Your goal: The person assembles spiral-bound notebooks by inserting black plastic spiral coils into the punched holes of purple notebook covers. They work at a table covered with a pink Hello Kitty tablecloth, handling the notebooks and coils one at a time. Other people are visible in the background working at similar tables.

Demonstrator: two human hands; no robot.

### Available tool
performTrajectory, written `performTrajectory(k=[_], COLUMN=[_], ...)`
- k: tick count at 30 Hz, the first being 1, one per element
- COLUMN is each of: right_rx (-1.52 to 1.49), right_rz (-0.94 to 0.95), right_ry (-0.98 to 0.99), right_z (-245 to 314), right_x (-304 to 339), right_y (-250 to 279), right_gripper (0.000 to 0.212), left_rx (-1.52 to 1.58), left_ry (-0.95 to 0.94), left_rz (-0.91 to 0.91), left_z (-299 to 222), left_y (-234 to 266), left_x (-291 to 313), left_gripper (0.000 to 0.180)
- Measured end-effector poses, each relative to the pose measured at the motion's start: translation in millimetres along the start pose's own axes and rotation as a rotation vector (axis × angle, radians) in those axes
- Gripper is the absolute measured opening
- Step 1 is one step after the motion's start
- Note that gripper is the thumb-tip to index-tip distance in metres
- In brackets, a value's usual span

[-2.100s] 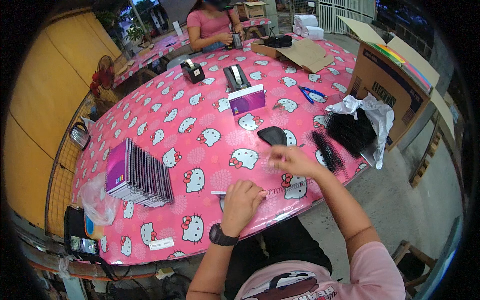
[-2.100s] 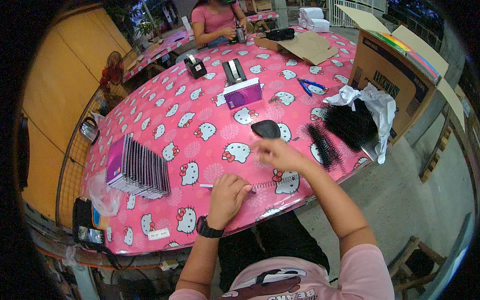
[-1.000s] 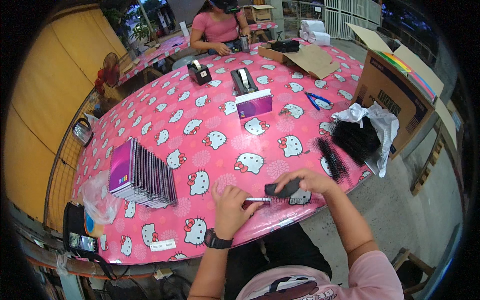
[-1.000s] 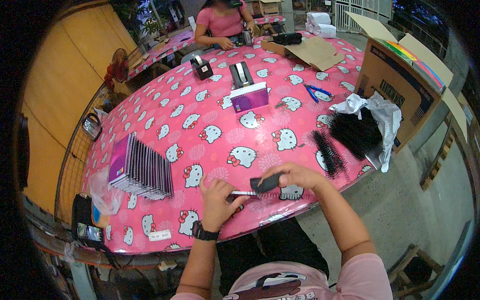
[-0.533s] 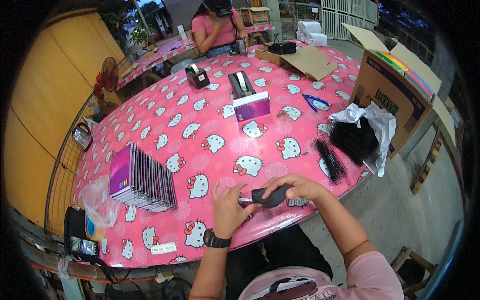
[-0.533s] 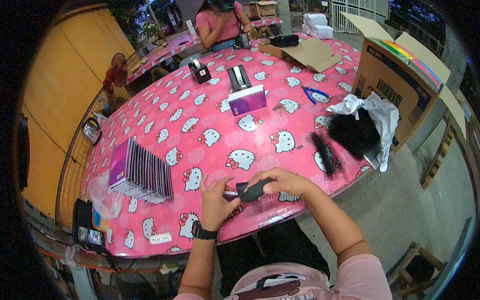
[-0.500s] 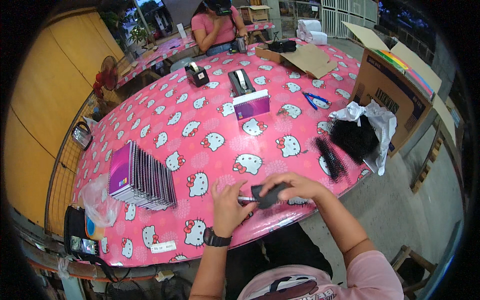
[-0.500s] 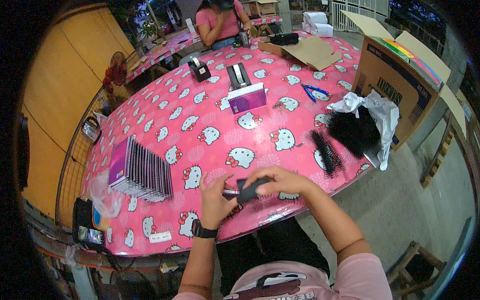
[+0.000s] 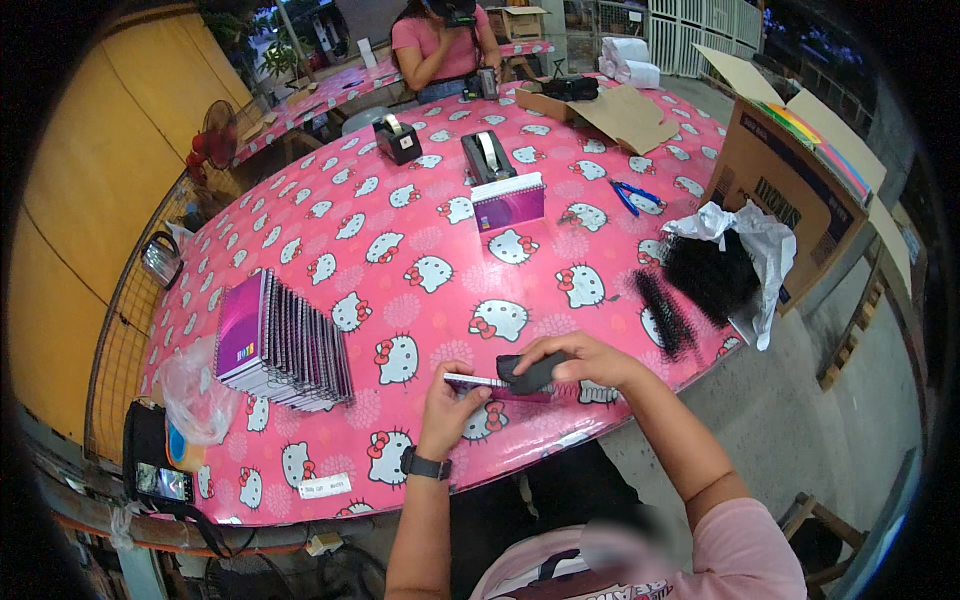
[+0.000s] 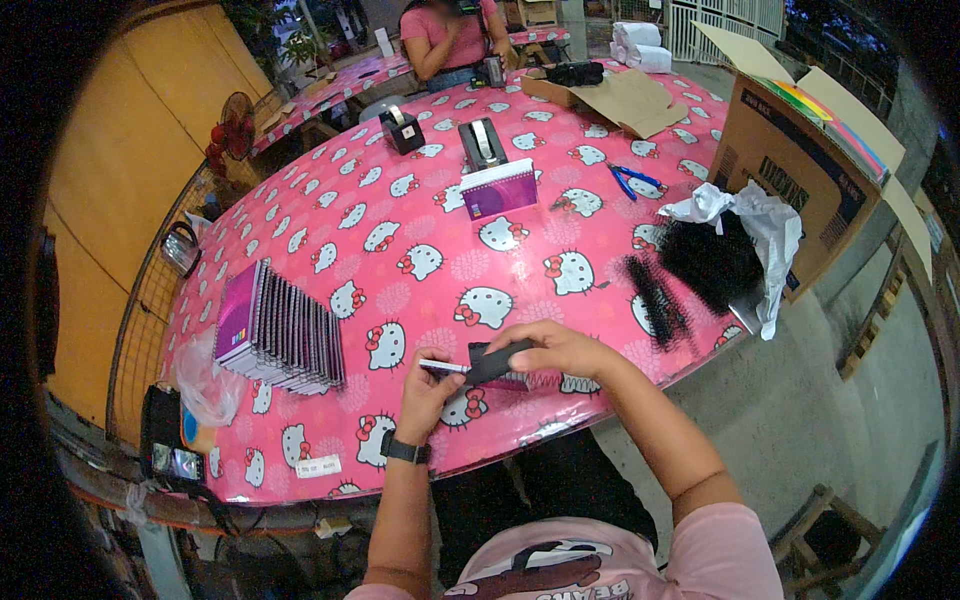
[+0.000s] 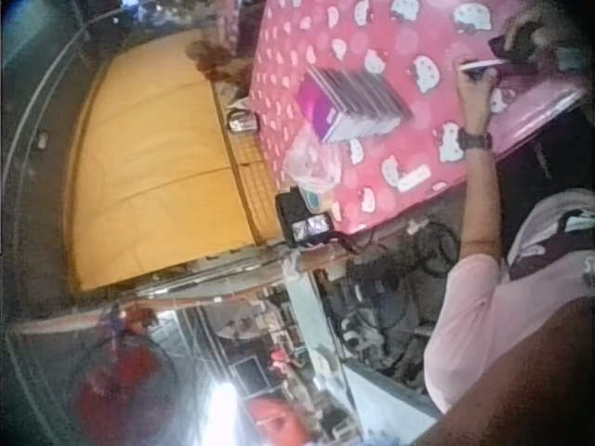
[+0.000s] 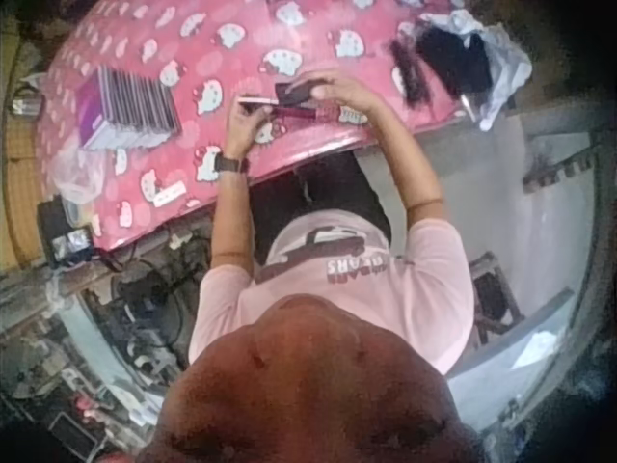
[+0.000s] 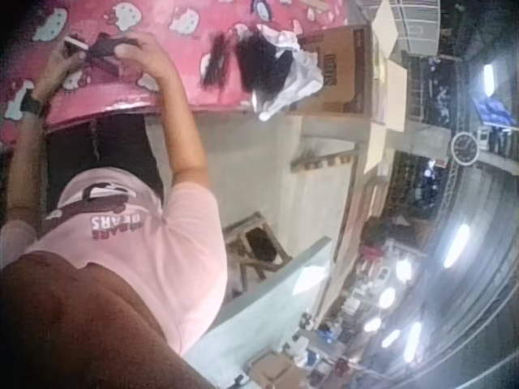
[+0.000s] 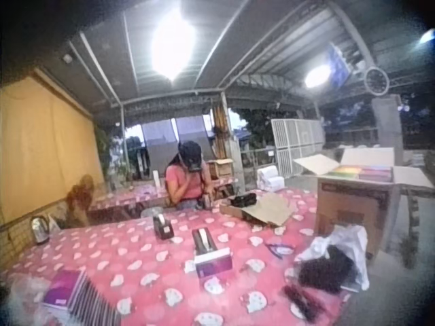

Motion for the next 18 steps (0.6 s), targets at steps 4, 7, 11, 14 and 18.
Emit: performTrajectory(k=[4, 7, 11, 14, 18], right_rx=[0.026, -0.145, -0.004, -0.047, 0.083], right_rz=[-0.001, 0.043, 0.023, 0.081, -0.021], right_ry=[-0.087, -0.033, -0.099, -0.101, -0.068], right_z=[-13.6, -14.3, -16.8, -13.5, -18.7], right_x=[-4.4, -7.0, -14.8, -16.1, -21.0], right_y=[8.4, 4.2, 0.6, -13.2, -1.8], right_gripper=[0.043, 0.044, 0.044, 0.042, 0.042], left_rx=[0.078, 0.174, 0.169, 0.119, 0.162], left_ry=[-0.068, -0.053, -0.065, -0.052, -0.018], left_rz=[0.006, -0.034, -0.1, -0.149, -0.146], left_z=[-5.3, -3.4, -5.5, -6.8, 0.8], left_y=[0.0, 8.5, 17.4, 20.9, 24.5], left_x=[-0.1, 0.9, 3.9, 1.5, 4.2], left_gripper=[0.033, 0.029, 0.031, 0.034, 0.036])
Point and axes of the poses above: each hand's wrist, its own x-axis away from the middle knuckle, its own y-axis out of the back of the hand, z = x × y, the point moved 10 cm from there along -x, towards the middle knuckle, and after that the axes turned 5 degrees about -x, right-handed, at the moved point
